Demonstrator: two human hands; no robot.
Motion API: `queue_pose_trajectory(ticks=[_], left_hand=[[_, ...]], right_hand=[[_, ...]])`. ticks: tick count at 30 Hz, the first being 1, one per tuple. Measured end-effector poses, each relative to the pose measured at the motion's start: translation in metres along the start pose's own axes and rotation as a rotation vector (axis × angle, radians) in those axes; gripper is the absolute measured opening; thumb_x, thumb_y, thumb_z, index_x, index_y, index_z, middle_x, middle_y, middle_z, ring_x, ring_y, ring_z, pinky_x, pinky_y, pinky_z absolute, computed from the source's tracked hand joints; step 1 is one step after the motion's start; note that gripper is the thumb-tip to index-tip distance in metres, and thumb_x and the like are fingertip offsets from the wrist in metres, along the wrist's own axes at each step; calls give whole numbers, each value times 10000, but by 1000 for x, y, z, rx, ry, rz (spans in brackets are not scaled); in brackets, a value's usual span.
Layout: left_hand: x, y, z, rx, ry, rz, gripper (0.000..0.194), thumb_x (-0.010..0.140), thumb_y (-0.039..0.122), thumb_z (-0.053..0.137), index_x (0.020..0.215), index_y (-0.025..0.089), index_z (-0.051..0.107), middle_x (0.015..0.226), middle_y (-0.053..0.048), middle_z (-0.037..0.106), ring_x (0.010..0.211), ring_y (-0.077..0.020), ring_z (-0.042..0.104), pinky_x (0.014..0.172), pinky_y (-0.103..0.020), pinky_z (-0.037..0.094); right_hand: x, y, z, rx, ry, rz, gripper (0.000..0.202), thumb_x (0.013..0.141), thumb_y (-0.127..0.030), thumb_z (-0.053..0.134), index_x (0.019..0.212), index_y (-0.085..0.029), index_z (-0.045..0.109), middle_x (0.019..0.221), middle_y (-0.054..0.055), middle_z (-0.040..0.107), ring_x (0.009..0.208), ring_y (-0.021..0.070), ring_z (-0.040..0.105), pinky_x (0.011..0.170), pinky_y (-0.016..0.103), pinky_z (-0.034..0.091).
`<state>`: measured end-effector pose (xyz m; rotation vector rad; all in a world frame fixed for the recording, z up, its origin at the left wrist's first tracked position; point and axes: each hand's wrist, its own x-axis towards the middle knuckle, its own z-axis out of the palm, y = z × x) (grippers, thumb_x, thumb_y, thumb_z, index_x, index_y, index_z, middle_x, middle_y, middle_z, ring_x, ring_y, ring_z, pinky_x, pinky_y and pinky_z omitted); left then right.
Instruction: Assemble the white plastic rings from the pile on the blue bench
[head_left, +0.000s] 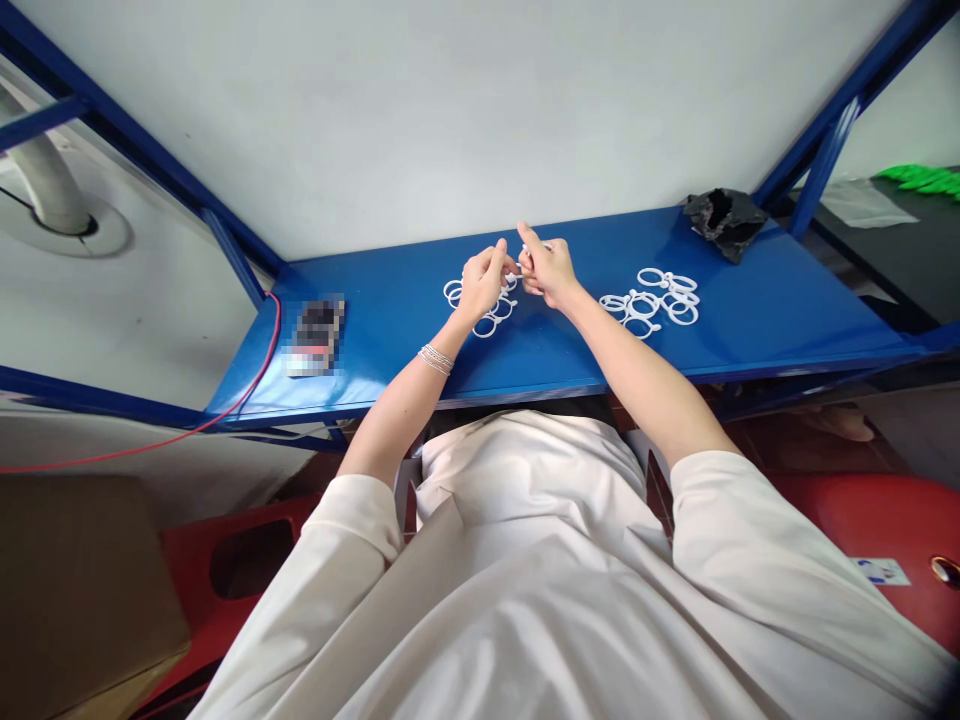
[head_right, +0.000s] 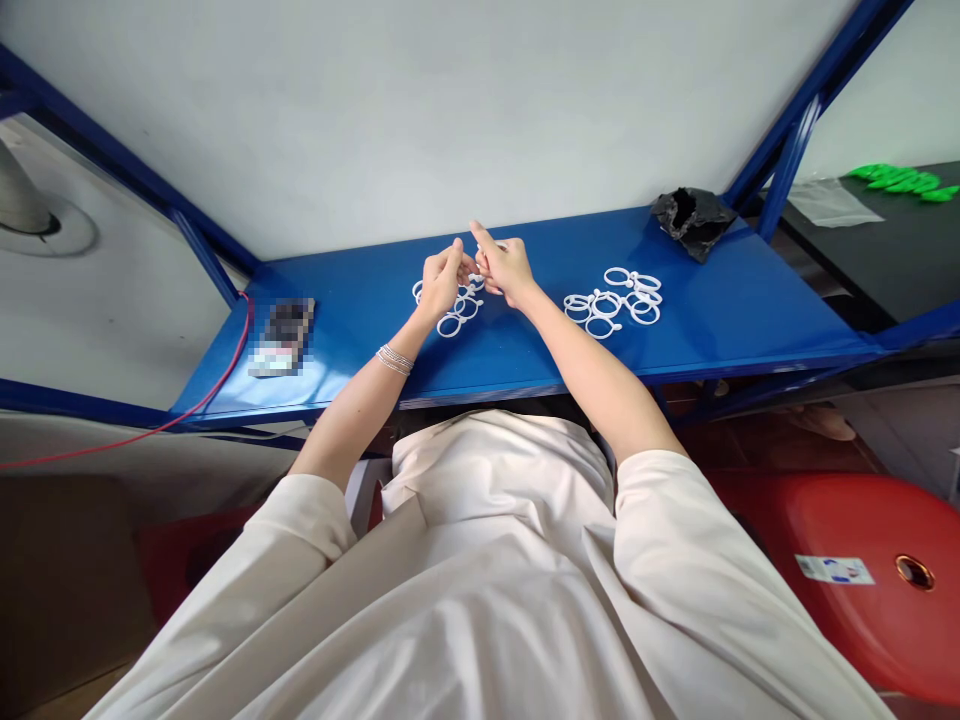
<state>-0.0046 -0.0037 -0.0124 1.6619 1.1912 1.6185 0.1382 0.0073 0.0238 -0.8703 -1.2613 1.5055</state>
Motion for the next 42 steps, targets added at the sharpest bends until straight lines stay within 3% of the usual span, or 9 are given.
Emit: queue_pose_trajectory(ticks=[11,18,24,27,30,34,38,42], left_hand=[[0,-6,-2,19,-13,4,695,1014,838,645,667,239,703,652,-22,636,609,-149,601,672,-329,523],[1,-4,-4,75,65,28,596,1001,747,746,682,248,675,660,-22,568,781,-220,653,811,-383,541],[8,-18,-11,216,65,40,382,931,446,885,707,258,640,703,-30,557,932,-281,634,1017,-459,532],[8,-28,-12,324,36,0,248,838,267,916,755,258,683,764,-42,561,1031,-331,628,1126,-561,488],[6,-33,-12,364,17,-19,221,784,188,925,793,259,716,817,-49,556,1124,-376,628,1169,-641,450],[5,-25,-8,340,-29,-10,231,778,203,941,837,246,721,876,-43,630,1091,-329,662,1165,-577,483],[4,-17,-5,242,-64,5,260,757,166,930,849,234,697,865,-29,672,1021,-286,705,1094,-492,541],[3,-14,-3,223,-23,17,225,795,183,893,840,235,678,827,-35,701,970,-271,727,1021,-443,567]], right_hand=[[3,1,-1,-16,21,-25,691,939,-737,871,716,-286,399,487,-114,252,383,75,262,310,248,251],[6,4,-4,-26,20,-30,661,952,-696,878,735,-282,411,516,-108,271,416,81,272,343,245,269],[15,20,-12,-198,-41,-115,706,947,-787,832,716,-267,416,571,-64,305,555,132,440,475,273,387],[24,30,-18,-388,24,-209,713,969,-830,775,734,-265,410,631,-28,401,710,181,550,627,295,475],[32,35,-23,-501,105,-252,665,1010,-844,704,783,-274,446,718,4,507,836,235,611,769,330,525],[38,39,-26,-561,116,-235,515,1063,-689,725,845,-272,517,819,30,602,913,264,633,882,361,535],[35,40,-20,-613,72,-209,362,1094,-484,731,866,-249,579,832,18,634,864,233,623,865,335,516],[29,40,-17,-638,17,-240,303,1119,-480,687,941,-239,649,849,11,685,802,211,634,801,319,525]])
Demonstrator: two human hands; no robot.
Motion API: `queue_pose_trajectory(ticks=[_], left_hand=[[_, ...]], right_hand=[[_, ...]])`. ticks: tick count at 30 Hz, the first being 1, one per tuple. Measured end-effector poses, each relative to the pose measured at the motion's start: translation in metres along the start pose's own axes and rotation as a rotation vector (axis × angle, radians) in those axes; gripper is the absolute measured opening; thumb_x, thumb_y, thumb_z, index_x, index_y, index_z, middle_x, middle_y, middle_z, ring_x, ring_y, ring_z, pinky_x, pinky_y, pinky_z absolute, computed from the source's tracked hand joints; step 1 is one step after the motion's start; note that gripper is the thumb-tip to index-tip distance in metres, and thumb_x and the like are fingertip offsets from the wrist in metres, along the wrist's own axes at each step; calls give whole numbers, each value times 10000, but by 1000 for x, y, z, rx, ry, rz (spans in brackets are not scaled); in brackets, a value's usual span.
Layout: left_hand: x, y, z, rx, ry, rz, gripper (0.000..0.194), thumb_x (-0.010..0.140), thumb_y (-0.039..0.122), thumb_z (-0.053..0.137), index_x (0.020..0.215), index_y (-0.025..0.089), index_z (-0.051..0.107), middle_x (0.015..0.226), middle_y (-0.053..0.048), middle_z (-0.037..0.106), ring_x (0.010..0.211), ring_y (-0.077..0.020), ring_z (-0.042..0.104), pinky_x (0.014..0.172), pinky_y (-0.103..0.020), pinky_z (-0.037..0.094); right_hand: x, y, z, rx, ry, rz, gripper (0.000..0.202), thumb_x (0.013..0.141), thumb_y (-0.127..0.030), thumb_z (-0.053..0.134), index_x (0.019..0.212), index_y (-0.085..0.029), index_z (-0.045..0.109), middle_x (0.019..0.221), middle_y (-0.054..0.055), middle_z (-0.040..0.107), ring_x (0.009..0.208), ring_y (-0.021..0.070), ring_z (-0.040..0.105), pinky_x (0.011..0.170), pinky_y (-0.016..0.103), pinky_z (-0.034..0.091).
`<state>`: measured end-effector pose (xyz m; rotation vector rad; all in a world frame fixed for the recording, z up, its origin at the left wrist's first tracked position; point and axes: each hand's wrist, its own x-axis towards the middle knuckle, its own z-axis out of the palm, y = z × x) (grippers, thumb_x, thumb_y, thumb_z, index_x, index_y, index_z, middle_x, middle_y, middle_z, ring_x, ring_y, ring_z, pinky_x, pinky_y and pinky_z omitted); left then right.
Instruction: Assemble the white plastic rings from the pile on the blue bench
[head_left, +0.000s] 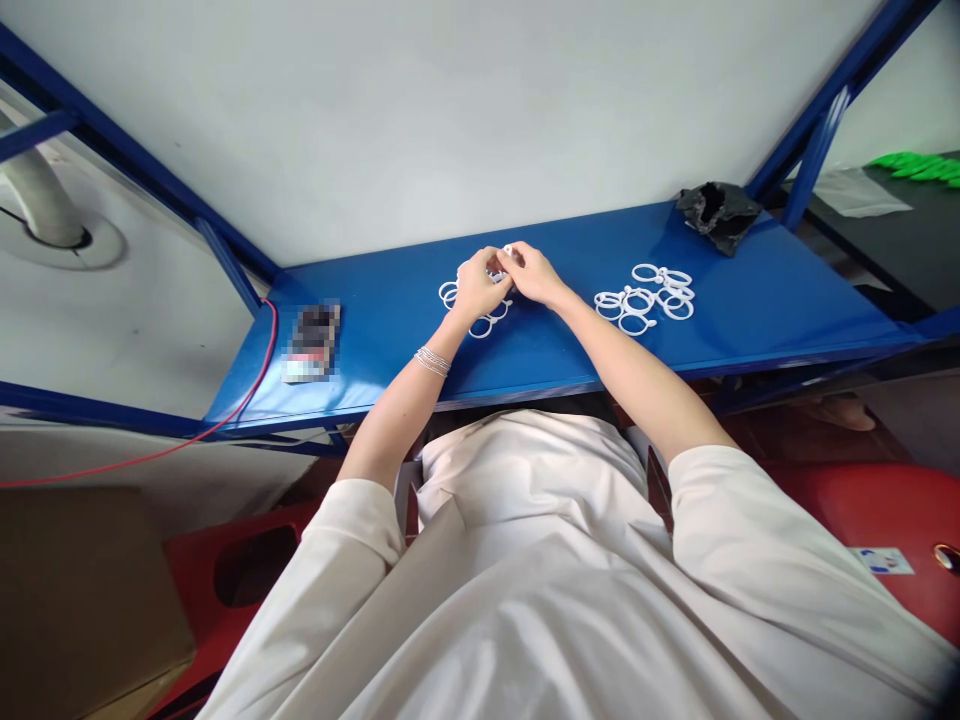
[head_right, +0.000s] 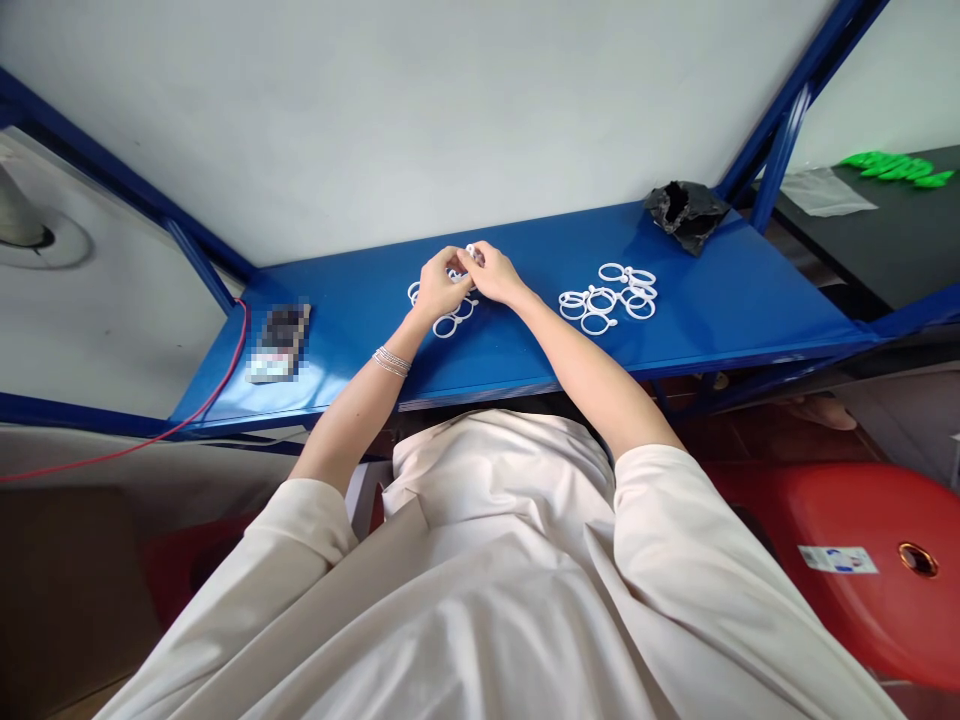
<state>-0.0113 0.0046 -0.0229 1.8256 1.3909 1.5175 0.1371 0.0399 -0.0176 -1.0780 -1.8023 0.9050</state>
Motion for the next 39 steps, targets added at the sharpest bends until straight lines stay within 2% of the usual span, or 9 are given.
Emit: queue_pose_trajectory(ticks=[8,10,13,17,22,26,30,34,39], left_hand=[[-2,19,-9,372,-30,-185,50,974,188,706,980,238,706,1024,-67,837,1002,-258,766,1080,-452,508],[-2,23,-12,413,-19,-226,99,979,172,702,1042,248,696,1060,-65,845,1039,-275,769,1138,-497,470],[-2,27,-14,433,-2,-267,212,985,136,671,1159,258,665,1088,-75,845,1129,-305,764,1188,-543,420],[-3,29,-14,434,3,-279,274,986,110,628,1221,250,635,1106,-96,829,1200,-334,747,1190,-566,404],[-4,28,-16,446,-10,-310,308,961,79,617,1214,252,630,1118,-107,805,1252,-361,719,1197,-603,399],[-5,23,-16,489,32,-347,280,950,80,660,1187,230,655,1318,-194,723,1385,-416,636,1215,-622,405],[-5,15,-12,468,122,-284,215,951,120,751,1130,222,690,1403,-221,639,1422,-439,575,1223,-620,417],[-1,11,-7,345,117,-119,96,1063,323,745,1043,235,712,1194,-150,714,1254,-344,650,1190,-550,467],[1,10,-6,169,96,-60,472,1131,648,590,951,233,726,987,-105,730,1057,-276,688,1041,-451,539]], right_hand=[[-5,-15,-23,-233,-25,-65,365,1136,-454,673,1299,-157,809,1236,152,842,1117,303,784,1052,419,581],[-8,-19,-45,-336,-73,-65,346,1105,-414,719,1286,-147,843,1269,169,846,1138,317,790,1092,452,588],[-18,-19,-95,-516,-271,-12,319,1007,-387,843,1239,-173,888,1236,156,860,1162,343,796,1120,490,600],[-39,-14,-160,-684,-419,157,530,844,-419,990,1319,-215,878,1350,152,834,1264,382,775,1089,485,634],[-55,-6,-188,-732,-488,256,545,840,-370,981,1330,-164,863,1349,202,823,1228,370,785,1009,422,639],[-47,0,-189,-725,-429,233,486,873,-361,959,1304,-152,876,1267,212,834,1126,369,795,955,443,640],[-25,-5,-177,-738,-304,52,474,854,-383,972,1280,-198,883,1211,179,817,1118,391,779,986,522,653],[-1,-24,-130,-569,-221,-168,509,800,-406,1022,1252,-230,869,1261,159,772,1182,391,757,1108,575,622],[23,-34,-54,-271,-100,-257,528,786,-538,1026,1132,-201,812,1124,125,789,1084,352,761,1054,533,629]])
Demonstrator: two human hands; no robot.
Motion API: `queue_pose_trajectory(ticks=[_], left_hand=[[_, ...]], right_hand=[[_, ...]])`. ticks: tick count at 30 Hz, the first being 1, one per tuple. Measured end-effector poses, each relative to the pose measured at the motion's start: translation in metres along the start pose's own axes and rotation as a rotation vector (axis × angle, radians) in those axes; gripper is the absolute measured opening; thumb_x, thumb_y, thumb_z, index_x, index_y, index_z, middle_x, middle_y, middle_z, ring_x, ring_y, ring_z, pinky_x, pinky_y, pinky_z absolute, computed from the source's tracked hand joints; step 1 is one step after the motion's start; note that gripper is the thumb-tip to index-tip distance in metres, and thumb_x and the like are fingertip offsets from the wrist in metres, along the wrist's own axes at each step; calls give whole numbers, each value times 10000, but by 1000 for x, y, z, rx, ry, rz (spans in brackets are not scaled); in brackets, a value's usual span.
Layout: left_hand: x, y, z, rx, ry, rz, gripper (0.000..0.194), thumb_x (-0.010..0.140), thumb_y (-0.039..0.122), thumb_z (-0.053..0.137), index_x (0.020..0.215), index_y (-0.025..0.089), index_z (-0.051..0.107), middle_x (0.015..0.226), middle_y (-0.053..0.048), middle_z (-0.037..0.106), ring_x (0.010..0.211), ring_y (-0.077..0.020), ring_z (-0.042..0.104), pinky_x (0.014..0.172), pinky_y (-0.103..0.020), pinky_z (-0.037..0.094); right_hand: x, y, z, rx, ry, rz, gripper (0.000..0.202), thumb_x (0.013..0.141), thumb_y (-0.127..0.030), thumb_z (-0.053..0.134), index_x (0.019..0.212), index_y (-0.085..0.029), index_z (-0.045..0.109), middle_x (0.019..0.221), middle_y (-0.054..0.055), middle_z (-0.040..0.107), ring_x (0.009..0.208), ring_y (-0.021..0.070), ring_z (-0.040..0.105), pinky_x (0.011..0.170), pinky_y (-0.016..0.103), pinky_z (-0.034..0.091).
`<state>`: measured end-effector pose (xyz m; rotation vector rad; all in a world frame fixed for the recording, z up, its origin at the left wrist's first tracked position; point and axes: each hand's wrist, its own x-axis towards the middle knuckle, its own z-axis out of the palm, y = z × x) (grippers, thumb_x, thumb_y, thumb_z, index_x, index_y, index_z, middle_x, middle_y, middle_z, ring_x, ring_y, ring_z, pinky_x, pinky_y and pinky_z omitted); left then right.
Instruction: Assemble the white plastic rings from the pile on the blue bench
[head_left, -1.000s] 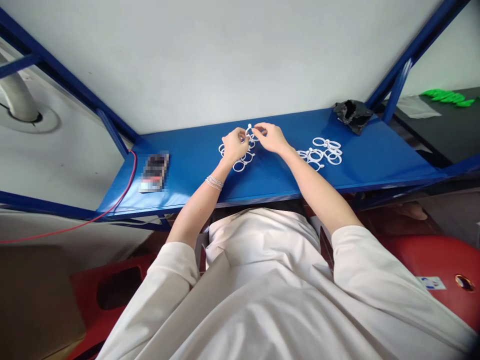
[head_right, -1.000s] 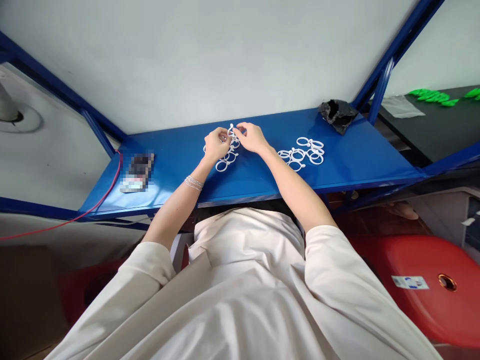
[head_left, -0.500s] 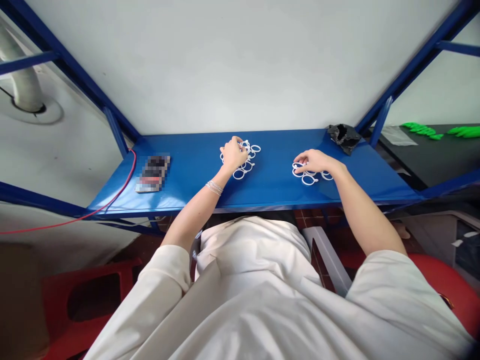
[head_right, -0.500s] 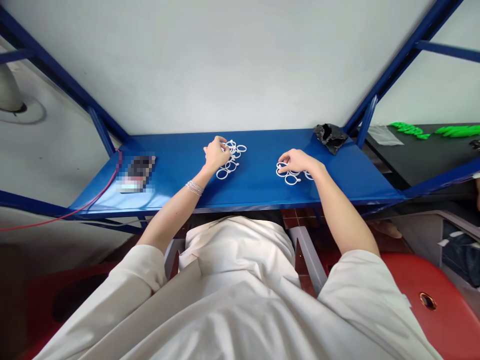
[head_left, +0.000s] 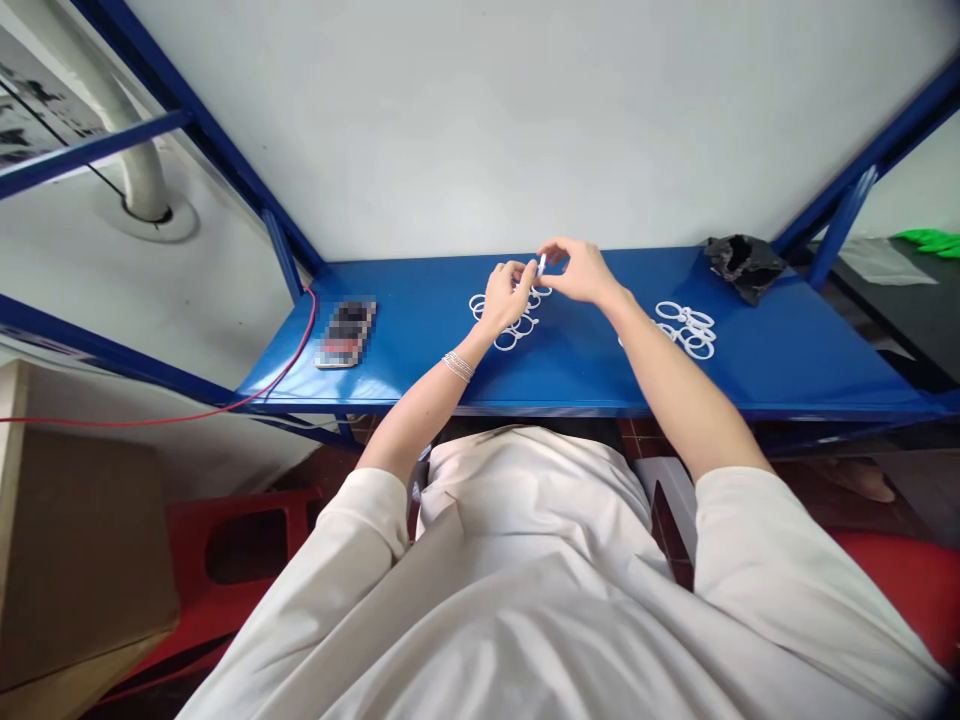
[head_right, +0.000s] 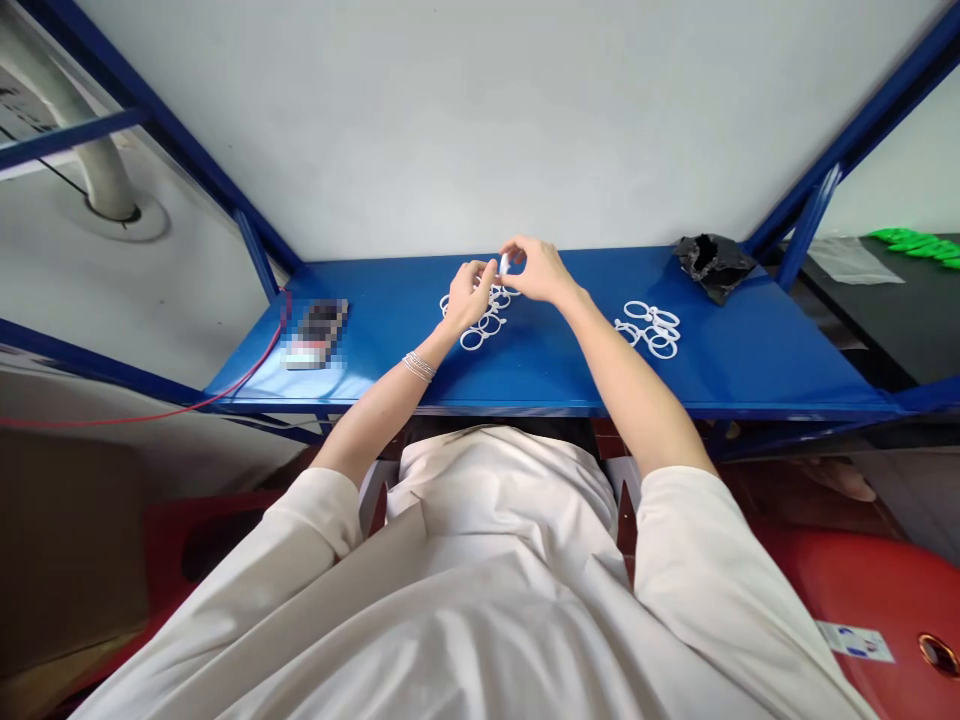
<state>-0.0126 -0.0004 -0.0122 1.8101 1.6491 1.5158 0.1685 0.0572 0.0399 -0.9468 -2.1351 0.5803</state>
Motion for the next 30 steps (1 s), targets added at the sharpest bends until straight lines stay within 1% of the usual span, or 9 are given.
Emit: queue_pose_trajectory(ticks=[2,5,8,11,14,17,19,25,30], left_hand=[[0,0,-1,-42,14,-2,526,1124,703,559,979,234,747,1017,-109,737,1076,-275,694,1032,-442,548],[1,2,-2,-85,15,0,527,1118,707,574,972,233,751,1054,-108,746,1088,-261,700,1037,-425,563],[2,6,-1,-159,-7,-34,469,1110,648,640,916,229,725,994,-81,733,994,-220,705,958,-373,584],[3,12,2,-336,-110,-166,411,1104,551,690,854,225,680,782,-22,642,764,-163,646,747,-295,543],[3,18,1,-563,-201,-305,352,1072,430,735,804,215,656,642,21,538,596,-120,534,584,-244,413],[3,21,-3,-674,-227,-361,276,998,329,794,778,199,692,638,21,571,551,-94,505,549,-235,368],[2,22,-6,-678,-237,-369,246,964,298,822,767,189,723,635,18,593,536,-84,496,541,-238,358],[0,23,-11,-578,-258,-338,397,974,443,872,711,195,710,524,29,525,485,-81,421,504,-253,308],[1,24,-10,-602,-211,-404,500,993,517,865,695,213,602,540,38,465,496,-97,467,519,-271,356]], right_hand=[[7,1,22,134,92,56,524,805,-648,994,991,-218,759,966,81,771,946,298,752,937,467,654],[7,7,44,341,159,174,618,842,-778,926,779,-241,627,726,11,645,718,207,673,722,357,616],[0,5,49,544,150,281,697,824,-811,935,718,-244,543,634,-29,549,562,135,549,526,273,484],[-7,-6,39,729,107,405,722,835,-801,940,723,-250,486,597,-53,507,459,87,412,411,238,316],[-12,-18,27,878,7,496,711,896,-777,905,742,-261,441,563,-77,461,401,69,342,373,242,243],[-14,-24,21,953,-60,554,694,943,-752,877,755,-269,415,527,-103,380,371,69,307,356,244,229],[-16,-25,22,958,-61,575,678,960,-729,872,762,-268,416,527,-106,369,370,66,295,354,240,229],[-18,-19,34,984,-8,566,678,973,-682,889,749,-254,414,559,-87,414,408,54,311,364,213,233],[-17,-15,37,1016,33,556,579,972,-602,927,809,-236,509,616,-58,528,439,59,423,371,202,247]])
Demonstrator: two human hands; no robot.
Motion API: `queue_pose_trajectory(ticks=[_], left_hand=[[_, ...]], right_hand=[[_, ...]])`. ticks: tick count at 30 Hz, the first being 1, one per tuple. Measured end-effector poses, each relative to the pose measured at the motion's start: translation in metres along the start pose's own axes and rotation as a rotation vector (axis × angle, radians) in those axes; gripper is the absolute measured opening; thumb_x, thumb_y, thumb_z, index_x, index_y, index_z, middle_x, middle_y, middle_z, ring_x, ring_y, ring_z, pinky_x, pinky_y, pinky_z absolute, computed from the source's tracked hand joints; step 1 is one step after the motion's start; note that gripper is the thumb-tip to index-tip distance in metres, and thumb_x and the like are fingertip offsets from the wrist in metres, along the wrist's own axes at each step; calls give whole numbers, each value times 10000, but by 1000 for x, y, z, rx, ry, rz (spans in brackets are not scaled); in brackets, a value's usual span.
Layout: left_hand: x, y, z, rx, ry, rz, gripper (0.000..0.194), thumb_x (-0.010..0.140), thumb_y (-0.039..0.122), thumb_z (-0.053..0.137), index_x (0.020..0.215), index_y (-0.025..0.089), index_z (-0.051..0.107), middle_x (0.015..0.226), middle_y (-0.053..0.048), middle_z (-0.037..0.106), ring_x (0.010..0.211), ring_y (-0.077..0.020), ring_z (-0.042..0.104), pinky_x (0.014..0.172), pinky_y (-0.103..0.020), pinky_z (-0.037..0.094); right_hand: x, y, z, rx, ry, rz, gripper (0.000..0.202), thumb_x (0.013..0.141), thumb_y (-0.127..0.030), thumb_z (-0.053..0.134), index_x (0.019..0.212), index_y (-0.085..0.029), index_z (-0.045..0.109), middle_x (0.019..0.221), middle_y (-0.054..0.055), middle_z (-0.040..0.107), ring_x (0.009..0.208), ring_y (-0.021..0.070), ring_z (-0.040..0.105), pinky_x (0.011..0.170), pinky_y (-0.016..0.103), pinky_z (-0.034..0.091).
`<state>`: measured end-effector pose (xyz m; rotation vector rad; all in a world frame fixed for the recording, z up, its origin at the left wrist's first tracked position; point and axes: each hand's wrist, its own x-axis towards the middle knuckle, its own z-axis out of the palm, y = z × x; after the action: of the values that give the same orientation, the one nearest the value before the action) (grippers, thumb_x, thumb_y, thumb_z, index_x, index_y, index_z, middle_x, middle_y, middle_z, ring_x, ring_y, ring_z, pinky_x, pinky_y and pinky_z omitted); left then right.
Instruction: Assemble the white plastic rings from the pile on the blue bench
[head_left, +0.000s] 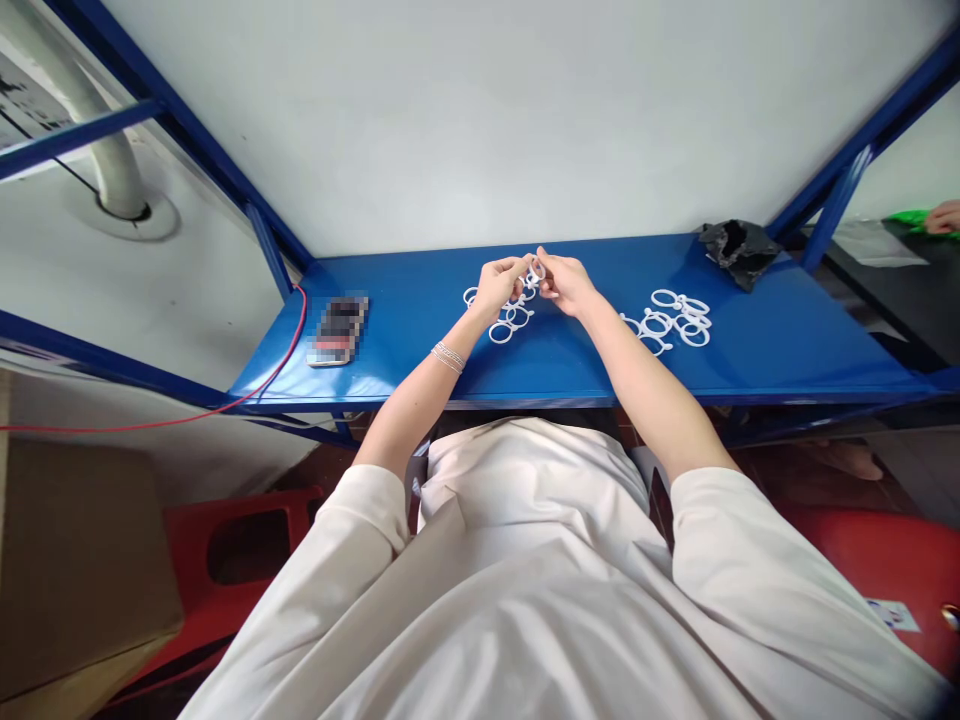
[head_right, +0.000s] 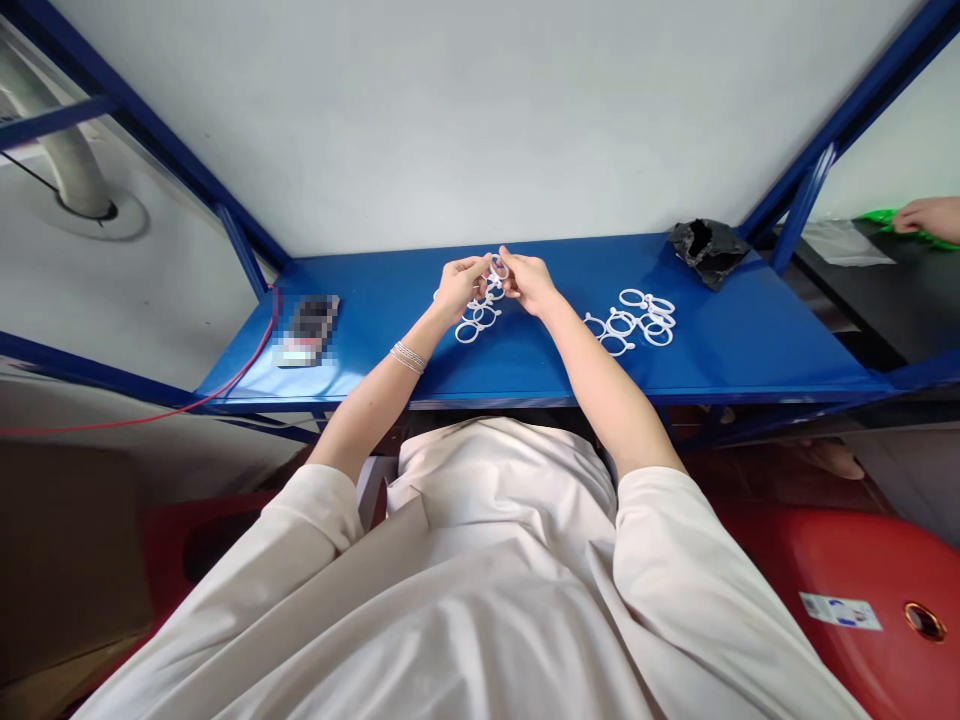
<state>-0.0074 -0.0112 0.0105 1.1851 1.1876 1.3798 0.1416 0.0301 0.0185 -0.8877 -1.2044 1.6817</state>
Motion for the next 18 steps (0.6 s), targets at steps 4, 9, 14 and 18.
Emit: queue_pose_trajectory(ticks=[4,9,14,18], left_hand=[[4,-2,-2,-19,13,-30,529,997,577,847,730,227,555,587,23,455,563,-137,552,562,-298,439],[9,-5,-6,-20,46,-50,546,1029,615,788,752,235,510,646,8,473,561,-131,542,566,-318,455],[9,-7,-7,3,48,-91,525,1046,626,749,784,237,515,644,4,485,552,-125,525,550,-303,422],[10,-9,-6,12,63,-97,519,1072,615,703,772,238,509,619,7,486,530,-119,499,524,-277,363]], right_hand=[[-3,0,4,-49,-6,48,522,1025,-551,877,816,-240,514,595,-58,523,423,77,432,386,216,294],[-10,2,11,-137,-76,155,519,1094,-589,756,804,-255,484,535,-51,501,384,99,415,365,233,290],[-11,4,14,-148,-80,157,498,1133,-543,694,798,-260,457,517,-56,477,380,92,383,362,218,297],[-13,3,15,-151,-75,166,470,1147,-458,662,781,-260,443,517,-55,471,379,87,377,363,203,297]])
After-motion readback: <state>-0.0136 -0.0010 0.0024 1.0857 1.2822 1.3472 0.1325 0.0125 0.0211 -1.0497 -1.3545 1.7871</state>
